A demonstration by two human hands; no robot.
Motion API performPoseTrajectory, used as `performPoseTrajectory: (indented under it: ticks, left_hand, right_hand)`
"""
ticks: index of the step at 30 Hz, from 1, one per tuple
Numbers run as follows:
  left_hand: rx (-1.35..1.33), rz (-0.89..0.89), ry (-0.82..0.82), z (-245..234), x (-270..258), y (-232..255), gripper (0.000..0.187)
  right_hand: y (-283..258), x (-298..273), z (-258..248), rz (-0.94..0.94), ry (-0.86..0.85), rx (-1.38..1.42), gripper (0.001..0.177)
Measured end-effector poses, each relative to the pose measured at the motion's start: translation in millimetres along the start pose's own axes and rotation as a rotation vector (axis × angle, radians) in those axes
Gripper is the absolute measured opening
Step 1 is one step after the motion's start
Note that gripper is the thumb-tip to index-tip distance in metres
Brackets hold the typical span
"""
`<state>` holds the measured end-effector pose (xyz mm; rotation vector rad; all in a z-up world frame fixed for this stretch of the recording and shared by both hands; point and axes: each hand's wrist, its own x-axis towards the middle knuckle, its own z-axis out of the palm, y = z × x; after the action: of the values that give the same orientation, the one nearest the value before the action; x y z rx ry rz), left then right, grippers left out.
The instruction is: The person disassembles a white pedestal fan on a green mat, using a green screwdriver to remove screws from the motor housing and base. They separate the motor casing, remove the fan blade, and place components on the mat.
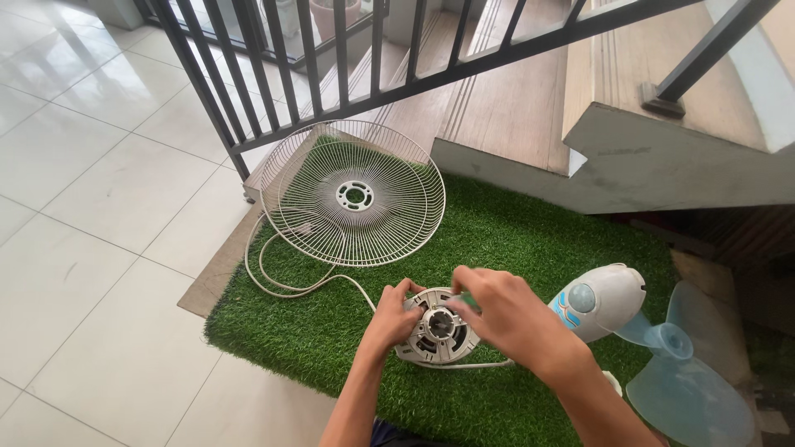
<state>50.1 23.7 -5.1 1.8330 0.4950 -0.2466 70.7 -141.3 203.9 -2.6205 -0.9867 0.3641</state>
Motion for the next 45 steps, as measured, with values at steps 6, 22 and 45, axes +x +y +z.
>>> performPoseTrajectory:
  ticks: [6,22,45]
  left_hand:
    - [-0.029,0.112,-0.014,-5,2,0,0.033]
    - [0.031,0.276,0.155,0,-9,-4,0.059]
    - [-1.189,0.140,0.481,126,-49,-40,0.034]
  right_hand:
    - [12,10,-6,-0.208,0.062,0.054,0.033]
    - [15,54,-10,0.101,0.140,0.135,0.026]
    - [55,9,44,0.081,0.450,0.451,0.041]
